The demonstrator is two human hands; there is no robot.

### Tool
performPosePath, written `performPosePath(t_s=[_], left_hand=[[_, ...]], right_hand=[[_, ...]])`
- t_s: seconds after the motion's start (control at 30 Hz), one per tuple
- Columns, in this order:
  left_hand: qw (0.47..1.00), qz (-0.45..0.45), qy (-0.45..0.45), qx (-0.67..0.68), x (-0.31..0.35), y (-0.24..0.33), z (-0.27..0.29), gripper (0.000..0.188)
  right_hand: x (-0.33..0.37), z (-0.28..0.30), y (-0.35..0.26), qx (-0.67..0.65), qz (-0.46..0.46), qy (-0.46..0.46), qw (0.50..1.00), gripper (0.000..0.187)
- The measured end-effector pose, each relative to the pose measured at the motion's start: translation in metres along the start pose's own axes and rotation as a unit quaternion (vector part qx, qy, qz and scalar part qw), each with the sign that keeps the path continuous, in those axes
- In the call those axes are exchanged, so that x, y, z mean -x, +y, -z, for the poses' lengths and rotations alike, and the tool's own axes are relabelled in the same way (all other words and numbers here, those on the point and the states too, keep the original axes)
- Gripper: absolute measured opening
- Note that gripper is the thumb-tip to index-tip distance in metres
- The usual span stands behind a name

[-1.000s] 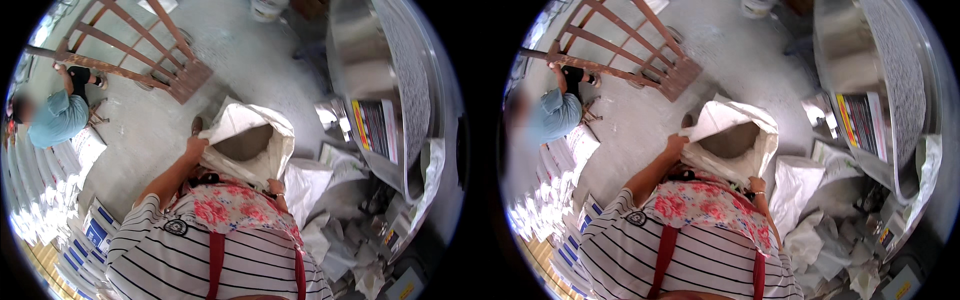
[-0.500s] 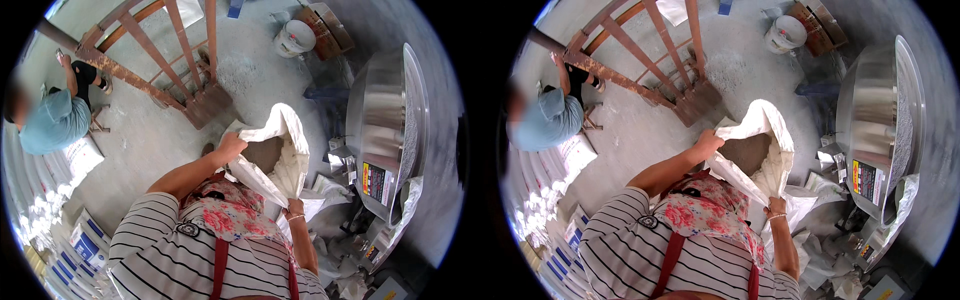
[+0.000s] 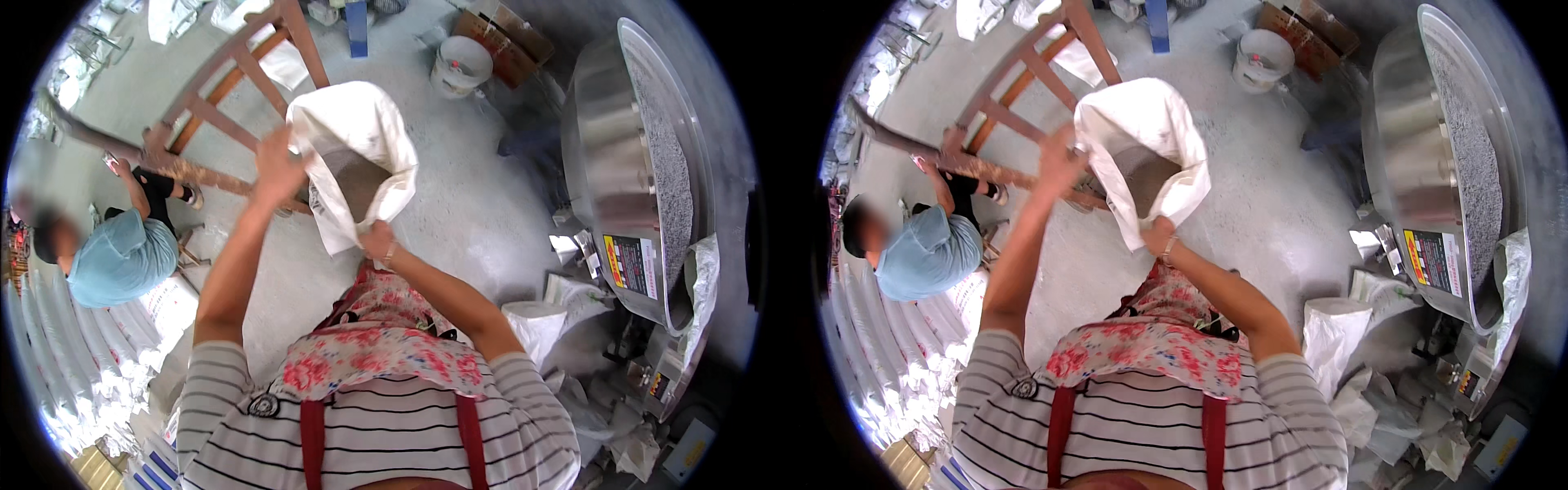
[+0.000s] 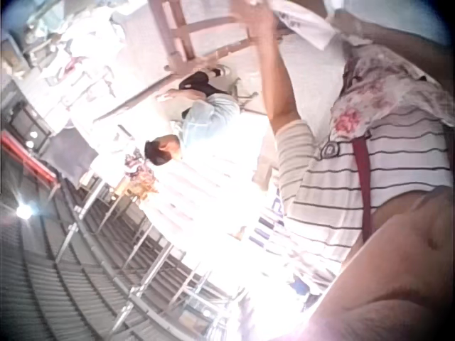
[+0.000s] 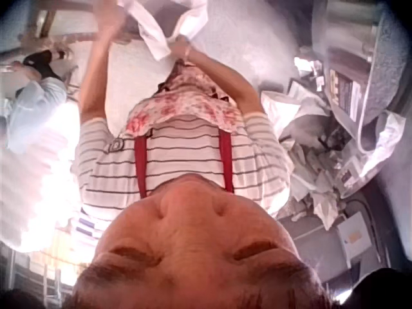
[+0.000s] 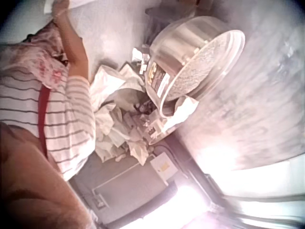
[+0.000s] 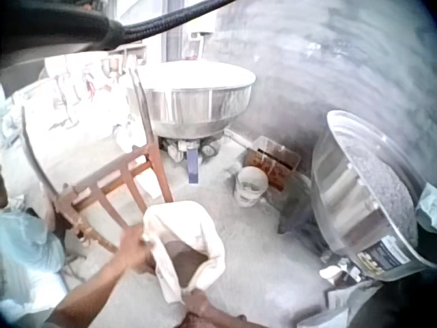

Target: The person fills white woven sacks with grey granular material from a large rotating metal drum. They position the sack under the drum's outlet, allow the material to flow in, and then lift and move the filled sack to the side. The process is repeated for multiple sacks.

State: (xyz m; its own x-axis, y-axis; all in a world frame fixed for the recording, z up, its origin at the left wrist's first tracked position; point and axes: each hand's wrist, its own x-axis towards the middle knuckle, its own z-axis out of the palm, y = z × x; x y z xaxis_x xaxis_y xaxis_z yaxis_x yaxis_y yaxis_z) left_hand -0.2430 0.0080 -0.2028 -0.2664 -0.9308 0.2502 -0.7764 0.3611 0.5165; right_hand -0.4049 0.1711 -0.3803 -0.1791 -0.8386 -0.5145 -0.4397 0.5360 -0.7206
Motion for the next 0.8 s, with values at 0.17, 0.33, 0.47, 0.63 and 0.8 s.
performPosePath(t_s=[0.17,0.33,0.47,0.63,0.8], left_hand=[[0.964,0.031,-0.249,-0.086,0.081,0.024,-0.018,0.053],[0.950,0.013,-0.221,-0.220,0.063,-0.010,-0.005,0.054],[0.929,-0.150,-0.244,-0.236,0.041,0.010,-0.024,0.049],[0.859,-0.121,-0.428,-0.253,0.087,0.036,-0.064,0.039],[0.849,-0.095,-0.374,-0.361,0.095,0.056,-0.089,0.043]], right_hand=[[-0.024,-0.034,-0.037,-0.152,-0.018,-0.063,0.986,0.017],[-0.013,-0.043,-0.036,0.113,0.127,-0.010,0.985,0.013],[-0.019,-0.015,-0.011,0.353,0.372,-0.067,0.856,0.020],[0.043,0.025,0.018,-0.217,0.041,-0.168,0.961,0.032],[0.092,0.098,0.142,-0.112,0.175,0.194,0.959,0.024]])
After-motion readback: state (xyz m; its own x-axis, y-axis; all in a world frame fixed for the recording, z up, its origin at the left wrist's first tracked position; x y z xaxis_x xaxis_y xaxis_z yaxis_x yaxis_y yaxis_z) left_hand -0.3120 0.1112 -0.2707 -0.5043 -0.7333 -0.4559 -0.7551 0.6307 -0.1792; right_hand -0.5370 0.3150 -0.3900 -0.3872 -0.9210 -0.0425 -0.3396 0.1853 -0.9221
